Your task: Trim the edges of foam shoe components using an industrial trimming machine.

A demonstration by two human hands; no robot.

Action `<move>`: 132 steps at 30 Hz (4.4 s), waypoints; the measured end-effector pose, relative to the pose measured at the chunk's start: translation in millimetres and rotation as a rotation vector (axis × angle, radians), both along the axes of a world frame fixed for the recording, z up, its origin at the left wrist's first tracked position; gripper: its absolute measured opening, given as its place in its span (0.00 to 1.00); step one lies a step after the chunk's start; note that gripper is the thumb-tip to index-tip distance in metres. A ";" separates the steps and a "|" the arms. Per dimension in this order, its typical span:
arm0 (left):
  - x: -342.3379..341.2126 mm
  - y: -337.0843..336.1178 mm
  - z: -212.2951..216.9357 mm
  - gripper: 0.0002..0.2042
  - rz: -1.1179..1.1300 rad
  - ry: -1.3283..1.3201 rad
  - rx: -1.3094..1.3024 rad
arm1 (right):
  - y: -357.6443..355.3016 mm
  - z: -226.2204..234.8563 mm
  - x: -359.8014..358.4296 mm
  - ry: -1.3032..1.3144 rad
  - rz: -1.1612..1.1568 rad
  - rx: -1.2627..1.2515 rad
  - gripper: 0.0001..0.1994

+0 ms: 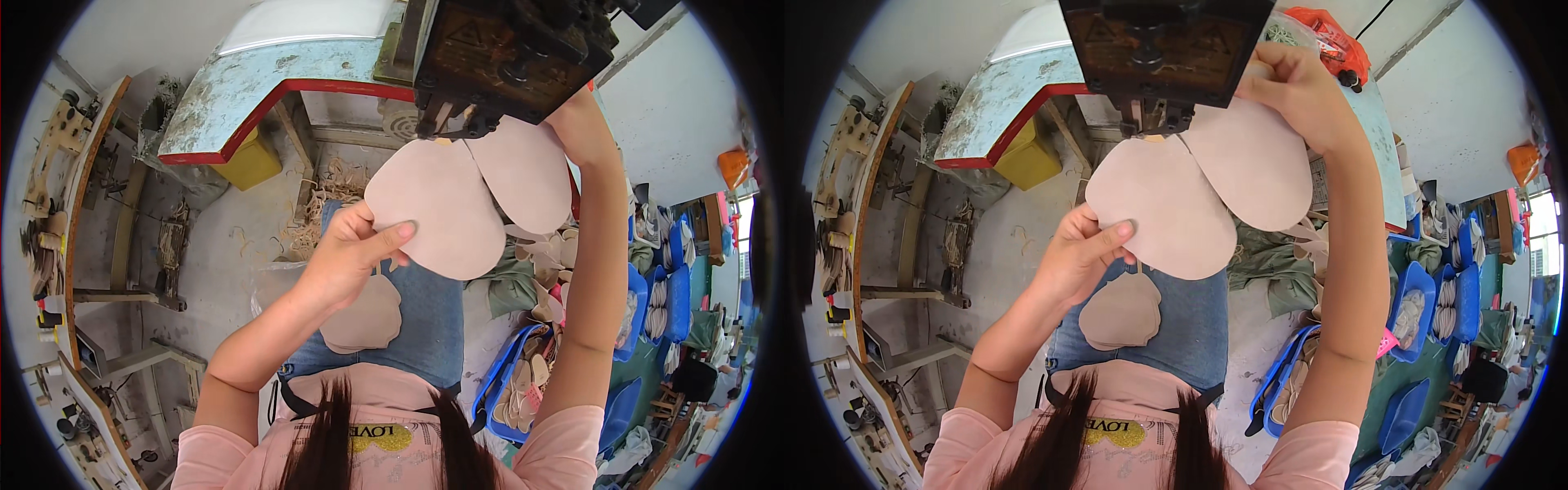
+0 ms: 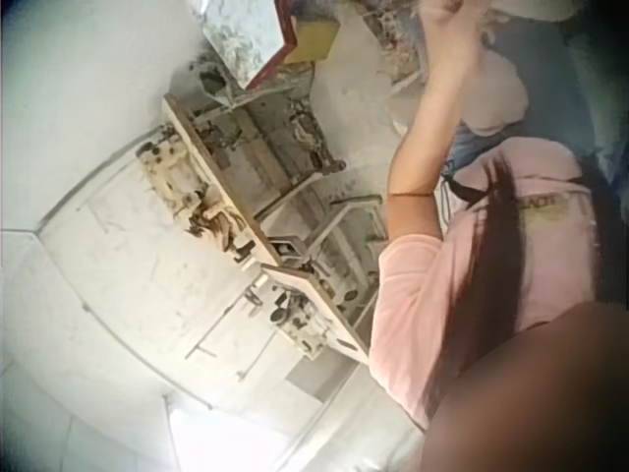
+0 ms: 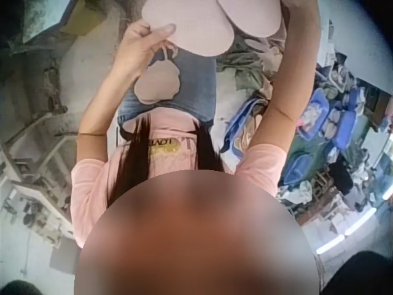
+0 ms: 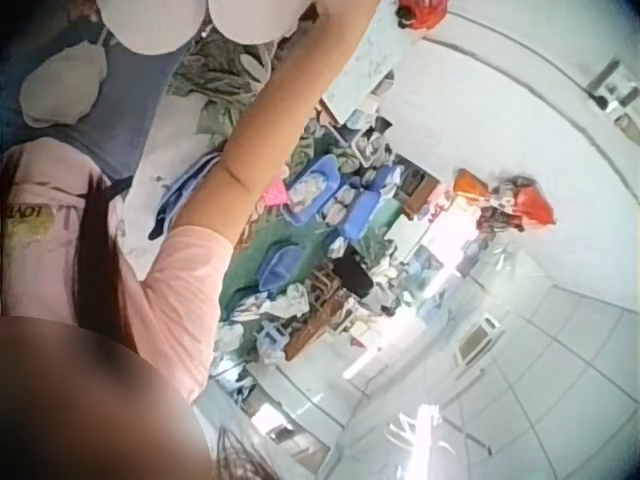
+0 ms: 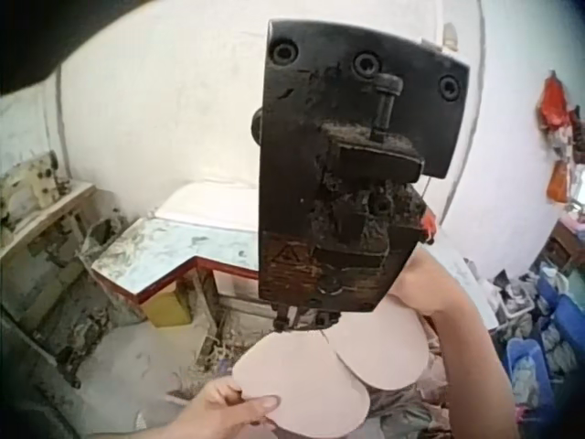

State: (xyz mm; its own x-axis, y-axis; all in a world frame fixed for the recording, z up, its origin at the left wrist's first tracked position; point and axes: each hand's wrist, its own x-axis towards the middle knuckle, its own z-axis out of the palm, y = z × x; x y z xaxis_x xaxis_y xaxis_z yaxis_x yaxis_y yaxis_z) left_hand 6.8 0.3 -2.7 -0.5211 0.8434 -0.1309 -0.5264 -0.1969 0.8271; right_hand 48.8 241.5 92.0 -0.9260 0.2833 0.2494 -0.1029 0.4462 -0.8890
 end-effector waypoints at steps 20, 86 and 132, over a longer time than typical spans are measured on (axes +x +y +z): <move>-45.0 -17.5 -57.6 0.10 0.089 0.259 -0.227 | -22.0 -19.2 24.9 -0.087 -0.096 -0.164 0.06; -30.2 -23.0 5.9 0.07 0.084 0.058 -0.035 | -2.4 -33.3 -4.5 0.033 0.082 -0.343 0.07; 94.9 -84.9 -47.4 0.16 -0.382 1.112 -0.077 | 2.0 73.4 327.8 0.860 -1.520 0.608 0.09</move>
